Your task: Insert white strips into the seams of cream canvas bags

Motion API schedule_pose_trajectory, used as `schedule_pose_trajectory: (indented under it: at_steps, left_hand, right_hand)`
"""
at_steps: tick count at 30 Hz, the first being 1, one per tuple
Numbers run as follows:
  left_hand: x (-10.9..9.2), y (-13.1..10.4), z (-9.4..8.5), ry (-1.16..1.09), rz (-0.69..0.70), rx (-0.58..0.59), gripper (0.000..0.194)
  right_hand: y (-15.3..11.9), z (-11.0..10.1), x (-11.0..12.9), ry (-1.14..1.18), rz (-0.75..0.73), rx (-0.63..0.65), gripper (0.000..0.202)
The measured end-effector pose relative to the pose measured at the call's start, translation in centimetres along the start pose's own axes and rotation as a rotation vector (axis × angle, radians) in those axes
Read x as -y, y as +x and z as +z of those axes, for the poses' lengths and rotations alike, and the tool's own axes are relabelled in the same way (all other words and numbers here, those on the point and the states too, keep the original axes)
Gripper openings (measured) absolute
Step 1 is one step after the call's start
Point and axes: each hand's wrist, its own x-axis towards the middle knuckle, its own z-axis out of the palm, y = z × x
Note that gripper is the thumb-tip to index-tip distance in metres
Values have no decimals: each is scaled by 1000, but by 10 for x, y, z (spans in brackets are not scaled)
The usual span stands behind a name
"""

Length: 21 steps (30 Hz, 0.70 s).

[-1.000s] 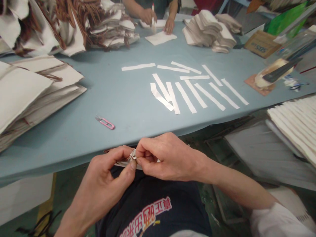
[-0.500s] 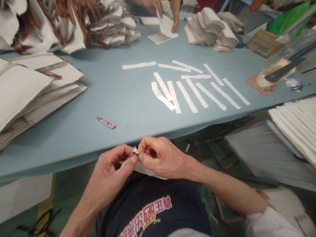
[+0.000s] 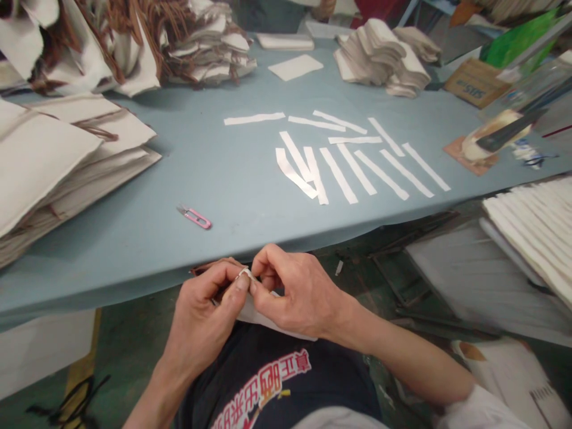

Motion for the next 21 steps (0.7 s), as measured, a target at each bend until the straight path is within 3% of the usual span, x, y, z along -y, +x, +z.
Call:
schedule_pose_trajectory:
  at_steps: [9, 13, 17, 21]
  left_hand:
    - [17, -5, 22, 0, -9, -143, 33]
    - [29, -6, 32, -82, -66, -253, 32]
    - [36, -4, 46, -253, -194, -384, 49]
    - [35, -1, 58, -412, -319, -457, 54]
  right_hand:
    - [-5, 19, -1, -145, 139, -91, 15]
    - [-3, 33, -7, -140, 172, -51, 20]
    - [-3, 44, -13, -15, 114, -60, 13]
    - [-3, 47, -18, 158, -13, -99, 12]
